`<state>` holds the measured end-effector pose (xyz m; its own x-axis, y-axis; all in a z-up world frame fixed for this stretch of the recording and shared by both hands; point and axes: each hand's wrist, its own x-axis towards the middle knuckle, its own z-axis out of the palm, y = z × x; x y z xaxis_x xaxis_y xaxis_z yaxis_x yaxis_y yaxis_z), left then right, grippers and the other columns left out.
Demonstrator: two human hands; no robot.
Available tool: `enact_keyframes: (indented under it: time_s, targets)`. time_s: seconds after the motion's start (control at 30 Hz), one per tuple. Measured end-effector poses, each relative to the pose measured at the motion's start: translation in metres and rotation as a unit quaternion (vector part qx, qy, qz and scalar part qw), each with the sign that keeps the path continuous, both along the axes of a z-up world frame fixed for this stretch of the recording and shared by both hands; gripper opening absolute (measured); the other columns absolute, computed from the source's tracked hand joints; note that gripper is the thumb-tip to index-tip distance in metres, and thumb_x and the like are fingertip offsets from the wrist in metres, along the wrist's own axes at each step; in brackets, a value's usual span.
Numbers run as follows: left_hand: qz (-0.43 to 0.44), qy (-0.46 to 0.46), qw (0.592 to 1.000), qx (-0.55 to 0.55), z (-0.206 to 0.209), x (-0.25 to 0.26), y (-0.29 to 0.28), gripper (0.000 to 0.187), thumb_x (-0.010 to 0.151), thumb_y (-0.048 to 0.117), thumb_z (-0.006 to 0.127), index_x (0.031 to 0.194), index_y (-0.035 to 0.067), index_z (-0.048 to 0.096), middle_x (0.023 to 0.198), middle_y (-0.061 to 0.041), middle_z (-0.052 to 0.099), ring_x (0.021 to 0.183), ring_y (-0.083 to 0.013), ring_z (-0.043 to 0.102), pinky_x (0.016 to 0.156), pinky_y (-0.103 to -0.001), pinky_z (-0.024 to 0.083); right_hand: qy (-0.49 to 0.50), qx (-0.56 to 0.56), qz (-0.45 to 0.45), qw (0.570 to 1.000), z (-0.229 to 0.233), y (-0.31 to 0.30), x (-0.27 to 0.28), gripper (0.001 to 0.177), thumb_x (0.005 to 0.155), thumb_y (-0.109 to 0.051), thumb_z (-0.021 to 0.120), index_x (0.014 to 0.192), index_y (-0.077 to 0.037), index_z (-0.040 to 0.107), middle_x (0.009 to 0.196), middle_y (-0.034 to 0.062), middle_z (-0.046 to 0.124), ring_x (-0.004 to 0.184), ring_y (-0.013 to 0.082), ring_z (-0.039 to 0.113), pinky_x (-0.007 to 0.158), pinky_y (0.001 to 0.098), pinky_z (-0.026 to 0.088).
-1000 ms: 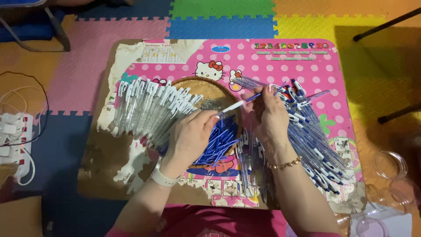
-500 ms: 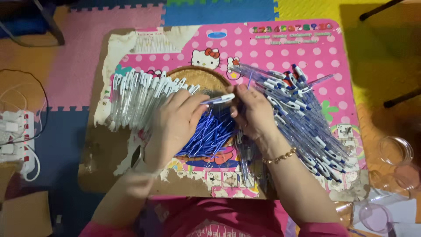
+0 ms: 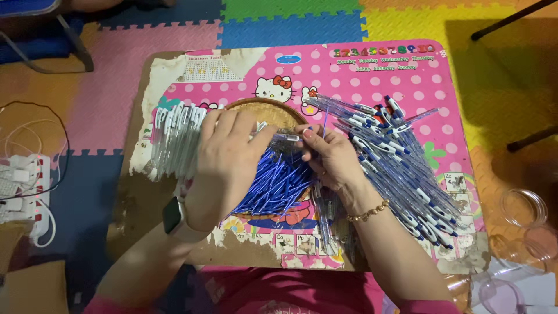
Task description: The person assembles pens by inserting the ink tube and tip into the pen barrel and then snapping on the pen cap by hand.
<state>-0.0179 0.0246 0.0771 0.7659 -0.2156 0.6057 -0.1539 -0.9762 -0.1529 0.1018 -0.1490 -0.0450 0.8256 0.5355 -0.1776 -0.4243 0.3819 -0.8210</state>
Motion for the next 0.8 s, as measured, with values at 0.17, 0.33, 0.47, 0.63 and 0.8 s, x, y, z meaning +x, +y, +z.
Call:
enact_keyframes:
  time_s: [0.17,0.33,0.47,0.63,0.8]
  targets:
    - [-0.004,0.021,0.999,-0.042,0.002,-0.014,0.015,0.014,0.098,0.02,0.077,0.112,0.021,0.076,0.087,-0.002,0.055,0.092,-0.0247,0.061,0.095,-0.042,0.046,-0.021,-0.025,-0.04,0.999,-0.003,-0.003,0.01,0.015,0.1,-0.013,0.074,0.105,0.001,0.072,0.081,0.015,0.071,0.058,0.0151,0.069,0.035,0.0142,0.038]
    - [0.032,0.051,0.994,-0.091,-0.035,-0.022,0.049,0.017,0.1,0.032,0.075,0.117,0.029,0.076,0.085,0.005,0.061,0.096,-0.0188,0.063,0.1,-0.038,0.043,-0.114,-0.081,-0.056,0.989,0.008,-0.014,0.017,0.013,0.101,-0.015,0.075,0.101,-0.003,0.071,0.059,0.0097,0.059,0.041,0.015,0.056,0.032,0.0204,0.036]
    - [0.044,0.07,0.987,-0.139,-0.039,-0.021,0.056,0.014,0.104,0.029,0.073,0.118,0.028,0.075,0.083,0.008,0.062,0.087,-0.0169,0.065,0.089,-0.033,0.045,-0.151,-0.113,-0.089,0.978,0.017,-0.016,0.017,0.01,0.103,-0.011,0.071,0.105,-0.001,0.072,0.062,0.0087,0.059,0.041,0.0134,0.056,0.034,0.0224,0.039]
    - [0.096,0.166,0.93,-0.315,-0.03,-0.009,0.036,0.018,0.104,0.017,0.069,0.122,0.015,0.071,0.091,-0.016,0.07,0.092,-0.0404,0.072,0.087,-0.051,0.053,-0.179,-0.147,-0.102,0.967,0.024,-0.017,0.01,0.016,0.102,-0.01,0.073,0.111,0.002,0.075,0.07,0.0101,0.065,0.047,0.0121,0.059,0.039,0.0229,0.045]
    - [0.185,0.294,0.859,-0.375,-0.026,0.012,0.031,0.022,0.108,0.038,0.058,0.126,0.03,0.068,0.107,-0.009,0.075,0.109,-0.0311,0.074,0.094,-0.047,0.054,-0.219,-0.166,-0.108,0.955,0.021,-0.019,0.015,0.018,0.105,-0.017,0.074,0.112,-0.001,0.078,0.073,0.0093,0.068,0.054,0.009,0.056,0.048,0.0228,0.046]
